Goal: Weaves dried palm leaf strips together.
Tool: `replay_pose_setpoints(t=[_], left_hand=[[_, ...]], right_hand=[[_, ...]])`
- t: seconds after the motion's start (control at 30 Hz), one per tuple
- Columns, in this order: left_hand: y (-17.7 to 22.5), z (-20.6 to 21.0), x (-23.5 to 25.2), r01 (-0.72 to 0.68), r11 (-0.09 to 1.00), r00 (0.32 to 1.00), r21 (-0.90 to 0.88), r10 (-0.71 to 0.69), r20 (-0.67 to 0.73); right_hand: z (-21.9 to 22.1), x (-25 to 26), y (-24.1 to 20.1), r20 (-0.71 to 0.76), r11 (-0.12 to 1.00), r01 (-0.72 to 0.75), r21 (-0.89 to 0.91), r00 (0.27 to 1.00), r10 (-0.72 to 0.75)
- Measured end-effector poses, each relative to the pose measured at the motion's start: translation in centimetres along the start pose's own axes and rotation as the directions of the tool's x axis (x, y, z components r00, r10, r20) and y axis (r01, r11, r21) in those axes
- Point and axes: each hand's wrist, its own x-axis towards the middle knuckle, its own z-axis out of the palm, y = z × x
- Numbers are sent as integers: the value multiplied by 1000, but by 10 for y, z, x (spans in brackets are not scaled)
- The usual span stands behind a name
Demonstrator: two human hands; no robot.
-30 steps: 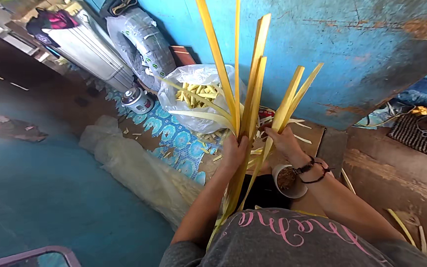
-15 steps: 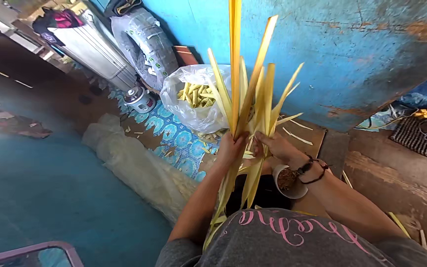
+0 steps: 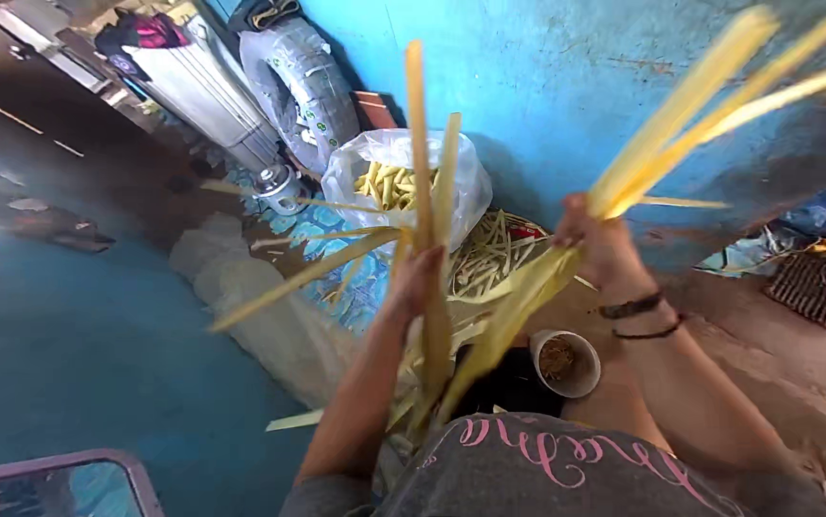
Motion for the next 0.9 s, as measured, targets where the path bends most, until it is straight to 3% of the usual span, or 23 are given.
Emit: replay_pose_setpoints(t=[0.1,0.27,0.37,0.47,0.53,0.67,0.9], left_hand=[[-8,47,-2,44,990,972,-138,-10,236],[-25,65,-3,37,970,910,-242,67,410],[-31,66,1,8,958,906,-288,115,406],[-34,71,1,-76,959,927,-271,168,336],[-38,73,1,-135,956,919,-260,219,327],[-41,74,-2,-215,948,899,-234,286,331],[-31,63,-5,-149,968,949,-201,198,246]], right_hand=[[40,-7,25,76,996,-87,-30,993,89],[39,-14,18,-119,979,-170,-115,980,156],[24,-7,20,-195,985,-170,23,966,171],[20,-10,26,-102,989,-87,116,990,99],[24,-16,26,-3,994,-24,109,1000,25],[38,-22,23,-8,999,-38,-18,999,38],[35,-25,29,-61,989,-127,75,989,131]])
